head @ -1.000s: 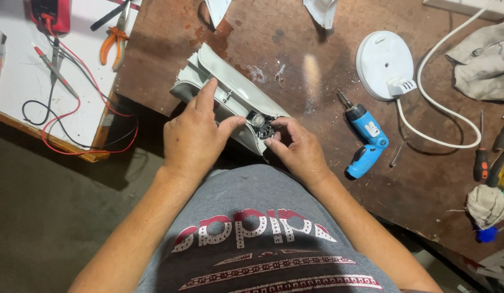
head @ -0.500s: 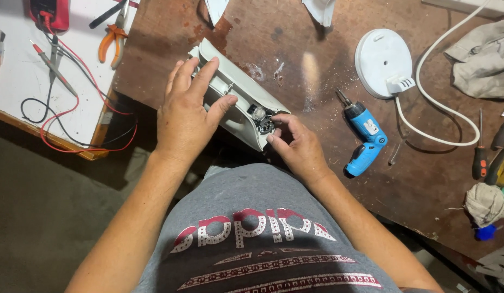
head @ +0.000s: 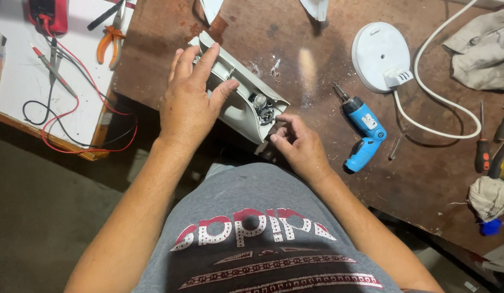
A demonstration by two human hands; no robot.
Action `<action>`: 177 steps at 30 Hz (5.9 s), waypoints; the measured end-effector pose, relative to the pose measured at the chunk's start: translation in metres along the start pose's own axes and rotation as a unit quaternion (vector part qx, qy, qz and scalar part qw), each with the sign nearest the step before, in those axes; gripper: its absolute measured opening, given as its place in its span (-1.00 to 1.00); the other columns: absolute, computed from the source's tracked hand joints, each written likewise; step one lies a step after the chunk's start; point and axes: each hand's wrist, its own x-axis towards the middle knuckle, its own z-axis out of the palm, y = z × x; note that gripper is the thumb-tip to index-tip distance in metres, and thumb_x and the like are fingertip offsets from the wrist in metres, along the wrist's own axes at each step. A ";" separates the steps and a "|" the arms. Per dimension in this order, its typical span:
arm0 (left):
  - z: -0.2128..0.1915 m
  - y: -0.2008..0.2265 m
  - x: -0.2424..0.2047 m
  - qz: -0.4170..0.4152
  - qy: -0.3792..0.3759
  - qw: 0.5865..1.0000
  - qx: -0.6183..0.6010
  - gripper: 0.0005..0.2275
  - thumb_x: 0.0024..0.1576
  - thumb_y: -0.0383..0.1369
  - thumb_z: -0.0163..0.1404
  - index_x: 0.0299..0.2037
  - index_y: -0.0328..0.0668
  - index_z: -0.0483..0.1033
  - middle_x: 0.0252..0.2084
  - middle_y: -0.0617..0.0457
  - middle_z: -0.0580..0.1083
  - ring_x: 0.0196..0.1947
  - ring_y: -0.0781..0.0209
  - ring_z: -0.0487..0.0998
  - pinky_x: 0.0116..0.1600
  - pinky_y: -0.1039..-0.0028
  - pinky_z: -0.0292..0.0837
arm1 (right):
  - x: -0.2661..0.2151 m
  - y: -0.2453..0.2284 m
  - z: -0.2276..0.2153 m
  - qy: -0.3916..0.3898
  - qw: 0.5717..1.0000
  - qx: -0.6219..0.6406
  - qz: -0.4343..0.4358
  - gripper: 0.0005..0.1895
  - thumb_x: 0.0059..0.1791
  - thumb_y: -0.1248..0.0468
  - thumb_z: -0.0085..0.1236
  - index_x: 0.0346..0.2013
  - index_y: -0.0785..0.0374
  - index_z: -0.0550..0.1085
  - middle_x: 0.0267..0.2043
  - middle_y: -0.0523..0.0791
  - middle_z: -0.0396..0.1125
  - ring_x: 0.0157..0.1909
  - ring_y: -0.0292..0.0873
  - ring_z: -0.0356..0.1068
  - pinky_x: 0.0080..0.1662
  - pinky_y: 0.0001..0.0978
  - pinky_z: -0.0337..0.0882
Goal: The person holds a disassembled white plastic housing containing a small motor and uses a multimeter to test electrical continuity on the internal components. They touch the multimeter probes to various points on the motor and wiring while observing the multimeter display.
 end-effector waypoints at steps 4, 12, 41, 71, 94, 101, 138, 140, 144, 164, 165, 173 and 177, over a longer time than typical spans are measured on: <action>0.001 -0.006 -0.004 0.011 0.011 1.000 0.005 -0.38 0.47 0.12 0.22 0.68 0.20 0.40 0.67 -0.11 0.32 0.75 -0.39 0.14 0.29 -0.44 0.54 | -0.001 0.007 0.000 0.000 1.000 0.005 0.000 -0.50 0.15 0.09 0.36 0.40 -0.04 0.56 -0.14 -0.38 0.53 -0.17 -0.32 0.50 0.01 -0.34 0.48; -0.014 -0.018 -0.034 -0.002 -0.013 0.999 -0.033 -0.36 0.49 0.06 0.16 0.72 0.12 0.30 0.74 -0.16 0.26 0.81 -0.35 0.05 0.34 -0.42 0.50 | -0.009 0.006 -0.007 -0.021 1.000 -0.012 0.011 -0.53 0.19 0.10 0.32 0.42 -0.06 0.57 -0.15 -0.35 0.53 -0.13 -0.32 0.54 0.04 -0.29 0.51; -0.007 -0.030 -0.056 0.003 0.018 0.999 -0.041 -0.30 0.53 0.05 0.12 0.81 0.09 0.16 0.76 -0.20 0.21 0.80 -0.44 0.02 0.56 -0.40 0.36 | -0.016 0.038 -0.014 -0.045 0.999 -0.019 0.011 -0.51 0.16 0.14 0.38 0.40 0.06 0.61 -0.03 -0.14 0.70 0.07 -0.04 0.70 0.15 -0.06 0.58; -0.007 -0.021 -0.035 -0.011 -0.007 0.998 -0.059 -0.26 0.51 0.10 0.11 0.79 0.02 0.12 0.83 -0.20 0.10 0.84 -0.34 -0.07 0.49 -0.44 0.39 | -0.023 0.004 -0.027 -0.077 0.996 -0.003 0.040 -0.52 0.21 0.04 0.24 0.41 0.06 0.53 -0.09 -0.29 0.80 0.12 -0.31 0.72 0.26 -0.31 0.50; -0.005 -0.021 -0.044 -0.016 0.002 0.998 -0.060 -0.24 0.45 0.17 0.15 0.77 0.12 0.18 0.80 -0.10 0.19 0.84 -0.31 0.02 0.34 -0.46 0.57 | 0.003 -0.008 0.006 -0.008 0.997 -0.067 -0.033 -0.59 0.14 0.03 0.43 0.27 -0.05 0.61 -0.01 -0.33 0.67 -0.03 -0.23 0.60 0.04 -0.22 0.52; -0.005 -0.014 -0.035 -0.010 0.000 1.000 -0.021 -0.23 0.43 0.19 0.17 0.75 0.11 0.20 0.76 -0.14 0.23 0.81 -0.35 0.09 0.15 -0.43 0.68 | 0.006 -0.004 0.010 0.024 1.000 0.009 -0.003 -0.65 0.12 0.14 0.50 0.19 -0.02 0.63 -0.12 -0.35 0.61 -0.06 -0.33 0.58 0.12 -0.35 0.51; -0.013 -0.006 -0.019 -0.016 -0.035 0.999 0.021 -0.24 0.50 0.21 0.00 0.80 0.05 0.11 0.80 -0.19 0.17 0.83 -0.37 0.01 0.24 -0.51 0.56 | 0.010 -0.010 0.015 0.026 0.995 0.093 0.024 -0.72 0.18 0.12 0.39 0.20 0.00 0.64 -0.25 -0.38 0.51 -0.21 -0.39 0.52 -0.05 -0.42 0.54; -0.011 -0.009 -0.021 -0.011 -0.032 0.999 0.019 -0.24 0.51 0.20 0.00 0.80 0.03 0.10 0.80 -0.20 0.17 0.83 -0.38 0.01 0.28 -0.47 0.56 | 0.011 -0.005 0.017 0.029 0.996 0.085 0.022 -0.71 0.17 0.11 0.39 0.19 -0.02 0.64 -0.23 -0.38 0.53 -0.19 -0.39 0.53 -0.04 -0.40 0.54; -0.008 -0.016 -0.025 0.004 -0.020 1.000 0.011 -0.25 0.53 0.16 0.01 0.81 0.01 0.10 0.80 -0.21 0.18 0.83 -0.40 0.00 0.33 -0.44 0.56 | 0.013 0.001 0.020 0.028 0.996 0.080 0.009 -0.70 0.17 0.10 0.39 0.19 -0.02 0.64 -0.21 -0.36 0.56 -0.18 -0.37 0.55 -0.03 -0.38 0.54; -0.003 -0.017 -0.034 -0.002 -0.006 1.000 0.012 -0.22 0.46 0.21 0.06 0.79 0.06 0.14 0.80 -0.18 0.19 0.84 -0.40 0.06 0.15 -0.45 0.68 | 0.011 0.005 0.018 0.011 0.996 0.089 0.018 -0.75 0.17 0.12 0.42 0.13 -0.02 0.62 -0.32 -0.39 0.55 -0.32 -0.38 0.61 -0.09 -0.42 0.56; -0.003 -0.018 -0.035 0.000 -0.007 1.000 0.009 -0.22 0.46 0.19 0.07 0.79 0.06 0.13 0.80 -0.18 0.18 0.84 -0.42 0.05 0.14 -0.44 0.69 | 0.012 0.009 0.020 0.016 0.997 0.069 0.012 -0.74 0.16 0.10 0.44 0.12 -0.05 0.63 -0.30 -0.40 0.54 -0.23 -0.39 0.56 -0.03 -0.37 0.52; 0.001 -0.020 -0.039 0.004 0.002 1.000 0.015 -0.22 0.46 0.20 0.08 0.79 0.07 0.15 0.80 -0.17 0.19 0.84 -0.42 0.09 0.09 -0.41 0.73 | 0.010 0.007 0.019 0.021 0.996 0.076 0.029 -0.72 0.12 0.12 0.49 0.11 -0.05 0.65 -0.27 -0.38 0.54 -0.22 -0.40 0.54 -0.02 -0.41 0.54; 0.000 -0.021 -0.042 0.001 -0.002 1.000 0.011 -0.21 0.44 0.23 0.06 0.79 0.08 0.14 0.80 -0.18 0.18 0.84 -0.42 0.08 0.06 -0.41 0.74 | 0.009 0.008 0.019 0.021 0.997 0.070 0.038 -0.71 0.11 0.07 0.50 0.10 -0.08 0.65 -0.19 -0.39 0.60 -0.15 -0.40 0.56 0.03 -0.40 0.52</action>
